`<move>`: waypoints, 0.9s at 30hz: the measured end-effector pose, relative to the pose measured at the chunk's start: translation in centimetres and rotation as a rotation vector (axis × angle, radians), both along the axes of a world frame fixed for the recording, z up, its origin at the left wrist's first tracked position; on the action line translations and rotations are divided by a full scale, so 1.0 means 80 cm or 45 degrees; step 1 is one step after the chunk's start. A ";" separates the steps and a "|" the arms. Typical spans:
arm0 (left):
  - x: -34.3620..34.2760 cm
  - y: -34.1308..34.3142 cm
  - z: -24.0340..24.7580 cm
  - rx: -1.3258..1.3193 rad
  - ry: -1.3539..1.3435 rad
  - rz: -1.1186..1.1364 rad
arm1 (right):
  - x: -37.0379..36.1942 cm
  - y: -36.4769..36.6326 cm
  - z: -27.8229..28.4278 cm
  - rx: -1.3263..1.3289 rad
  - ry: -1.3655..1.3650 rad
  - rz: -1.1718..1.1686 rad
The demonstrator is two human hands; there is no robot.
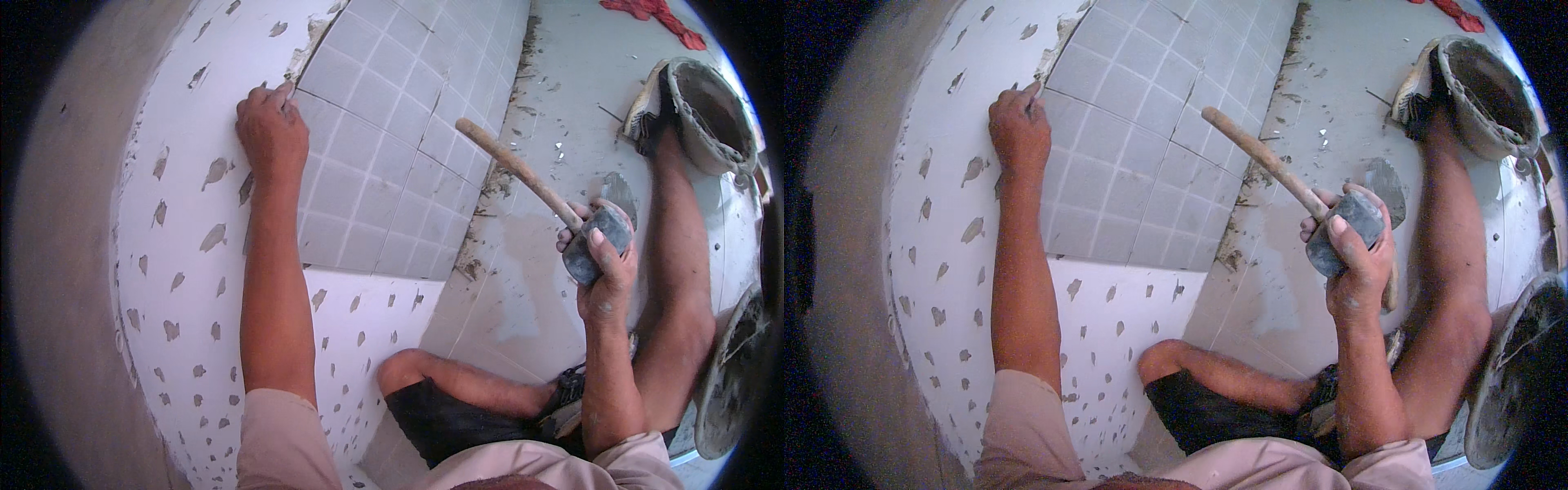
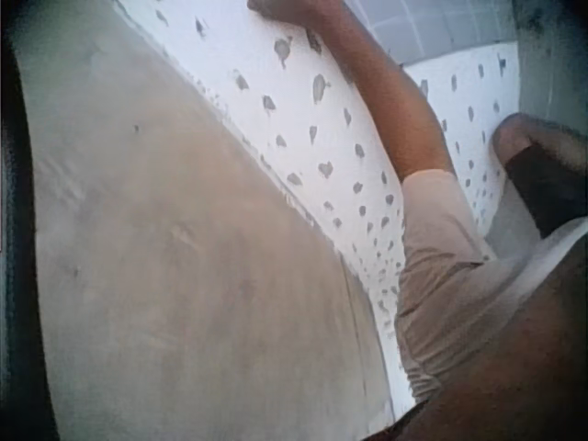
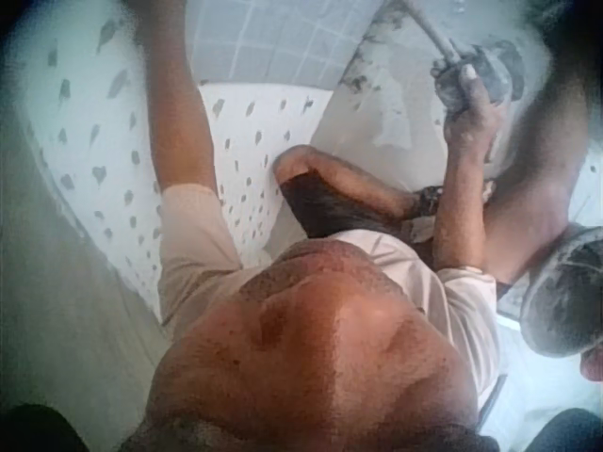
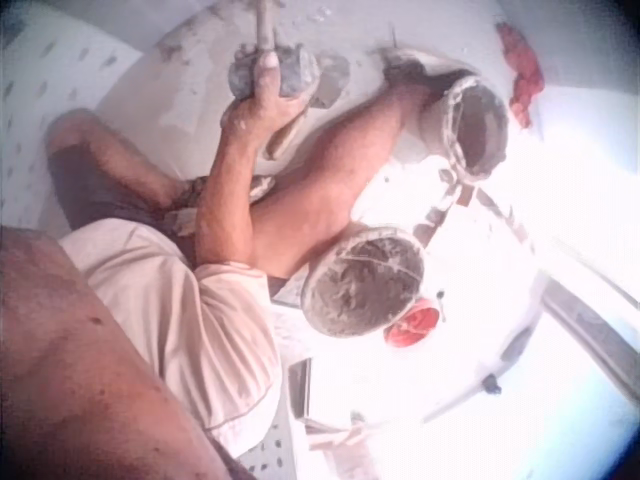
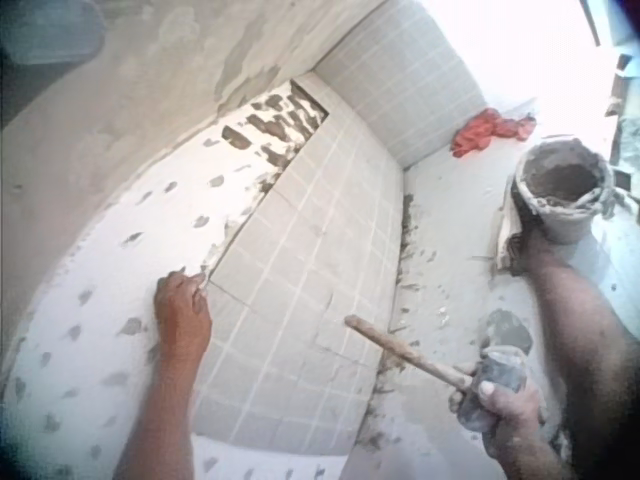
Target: The person applies mortar to a tile using a trowel and then presses the tile against a wall, tapping it into place with a rubber mallet.
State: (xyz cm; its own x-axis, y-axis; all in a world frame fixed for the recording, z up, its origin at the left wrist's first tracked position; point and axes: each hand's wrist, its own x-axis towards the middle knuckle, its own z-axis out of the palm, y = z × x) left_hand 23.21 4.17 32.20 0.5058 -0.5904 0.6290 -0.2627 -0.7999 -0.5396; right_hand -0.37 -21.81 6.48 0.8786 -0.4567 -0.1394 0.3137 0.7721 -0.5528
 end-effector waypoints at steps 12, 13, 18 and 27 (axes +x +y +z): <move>0.023 0.009 -0.003 0.122 -0.010 0.053 | 0.011 0.002 -0.021 -0.051 0.083 -0.049; 0.023 0.009 -0.007 0.121 -0.069 0.097 | 0.012 0.004 -0.024 -0.051 0.072 -0.062; 0.021 0.009 -0.006 0.111 -0.043 0.100 | 0.015 0.013 -0.028 -0.041 0.080 -0.041; 0.026 -0.015 -0.013 0.134 -0.107 0.185 | 0.039 0.025 -0.024 -0.032 0.043 -0.055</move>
